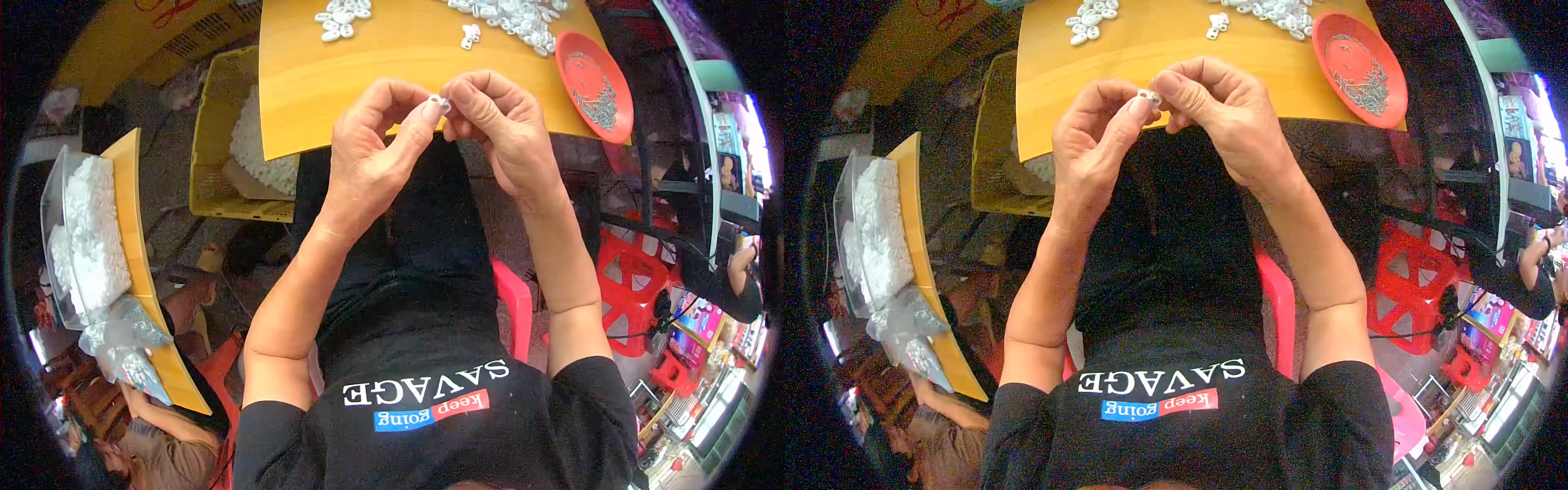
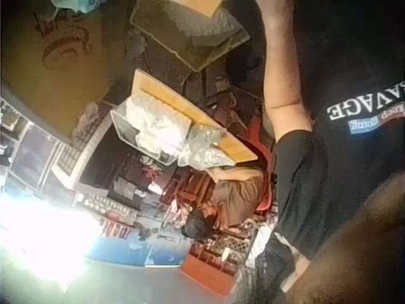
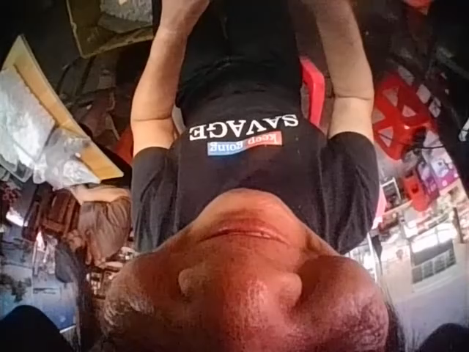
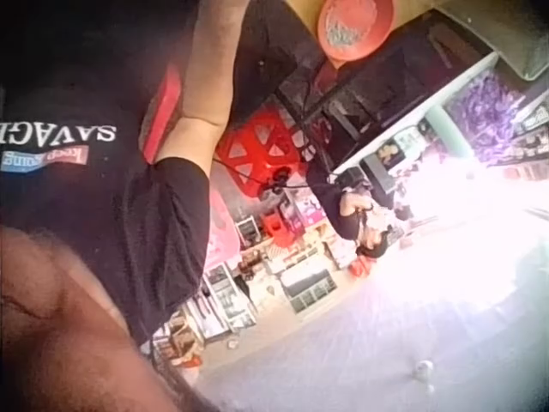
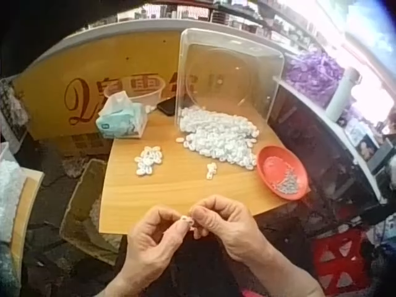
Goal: Assembling small white plastic components with metal rings or pins at a workbench.
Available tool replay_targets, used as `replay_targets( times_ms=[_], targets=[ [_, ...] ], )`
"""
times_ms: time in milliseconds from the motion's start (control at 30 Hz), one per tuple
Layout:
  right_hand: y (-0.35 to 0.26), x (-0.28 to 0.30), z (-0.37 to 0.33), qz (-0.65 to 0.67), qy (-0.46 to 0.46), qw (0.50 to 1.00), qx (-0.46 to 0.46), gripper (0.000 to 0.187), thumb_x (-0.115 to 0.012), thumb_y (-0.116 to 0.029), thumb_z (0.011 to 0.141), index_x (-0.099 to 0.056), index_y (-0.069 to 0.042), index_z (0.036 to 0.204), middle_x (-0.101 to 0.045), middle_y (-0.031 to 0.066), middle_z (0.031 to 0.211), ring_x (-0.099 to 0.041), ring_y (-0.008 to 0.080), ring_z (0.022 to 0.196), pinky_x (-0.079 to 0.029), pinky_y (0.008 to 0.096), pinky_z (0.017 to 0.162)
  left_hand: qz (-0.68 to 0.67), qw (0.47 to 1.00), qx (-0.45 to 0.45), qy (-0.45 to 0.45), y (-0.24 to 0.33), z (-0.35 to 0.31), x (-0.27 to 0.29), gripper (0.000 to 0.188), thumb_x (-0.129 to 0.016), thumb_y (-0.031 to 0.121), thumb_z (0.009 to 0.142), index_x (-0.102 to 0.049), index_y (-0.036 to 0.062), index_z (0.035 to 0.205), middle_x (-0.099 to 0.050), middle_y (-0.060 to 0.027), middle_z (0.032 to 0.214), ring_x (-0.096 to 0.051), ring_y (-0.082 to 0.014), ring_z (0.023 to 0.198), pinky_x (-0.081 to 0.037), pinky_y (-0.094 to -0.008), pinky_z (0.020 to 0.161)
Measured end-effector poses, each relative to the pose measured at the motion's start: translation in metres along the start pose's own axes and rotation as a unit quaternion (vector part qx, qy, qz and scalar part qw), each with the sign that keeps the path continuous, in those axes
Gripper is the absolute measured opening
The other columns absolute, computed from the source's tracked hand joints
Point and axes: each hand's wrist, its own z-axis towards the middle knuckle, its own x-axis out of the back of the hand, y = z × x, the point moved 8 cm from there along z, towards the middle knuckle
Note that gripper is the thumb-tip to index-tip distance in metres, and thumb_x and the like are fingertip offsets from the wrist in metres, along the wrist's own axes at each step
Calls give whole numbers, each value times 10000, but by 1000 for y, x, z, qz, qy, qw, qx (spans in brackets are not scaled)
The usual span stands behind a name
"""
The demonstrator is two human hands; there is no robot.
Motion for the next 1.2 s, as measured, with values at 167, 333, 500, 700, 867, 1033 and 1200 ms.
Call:
replay_targets(
  times_ms=[167, 333, 500, 700, 867, 1033, 1200],
  targets=[
    [-2, -3, -3, 20, -1, 1000, -1, 213, -642, -210, 928, -644, 0, 965, -639, 16, 818, -567, 67, 705, -489, 214, 654, 1, 1000, -5, -3, 2, -1, -2, 132, -649, 118, 900, -614, -8, 917, -654, -33, 821, -605, -82, 777, -491, -236, 725],
    [-3, -3, -5, 16, 4, 1000, -5, 217, -644, -216, 927, -641, -2, 959, -637, 17, 815, -569, 69, 707, -487, 215, 647, 4, 999, 23, -47, 4, -3, -7, 106, -605, 69, 928, -591, -4, 1003, -640, -40, 947, -603, -96, 894, -484, -241, 825],
    [-5, 0, -7, 4, 10, 1000, 1, 227, -646, -222, 927, -640, 2, 961, -638, 20, 816, -577, 71, 704, -490, 212, 646, 22, 998, 34, -46, 6, -3, -9, 105, -614, 81, 925, -595, 2, 990, -639, -34, 937, -599, -87, 885, -478, -229, 811],
    [-16, 1, -10, -104, 41, 993, 40, 210, -641, -201, 931, -636, 8, 952, -643, 17, 800, -586, 69, 697, -495, 206, 634, 34, 999, 2, -14, 7, -1, -10, 118, -641, 107, 907, -602, -4, 915, -644, -30, 831, -605, -78, 786, -490, -235, 721],
    [-26, -5, -17, -154, 72, 981, 97, 167, -647, -145, 921, -627, 20, 923, -646, 20, 784, -606, 76, 695, -503, 216, 619, -6, 1000, 8, -13, 3, -5, -14, 114, -616, 98, 927, -573, -5, 951, -620, -23, 834, -582, -66, 774, -478, -222, 703],
    [-32, -8, -19, -303, 75, 929, 198, 114, -657, -85, 898, -626, 22, 872, -662, 35, 786, -623, 87, 682, -515, 227, 607, 31, 999, 20, -6, 3, -9, -12, 115, -595, 100, 943, -553, -5, 961, -607, -17, 818, -560, -60, 748, -462, -215, 670],
    [-5, 3, -11, -194, 74, 974, 85, 115, -651, -86, 901, -640, 26, 878, -663, 31, 785, -621, 86, 688, -507, 230, 607, 97, 992, 76, -33, -20, -7, -7, 137, -577, 131, 963, -563, 4, 1013, -590, -13, 892, -575, -84, 834, -474, -225, 774]
  ],
)
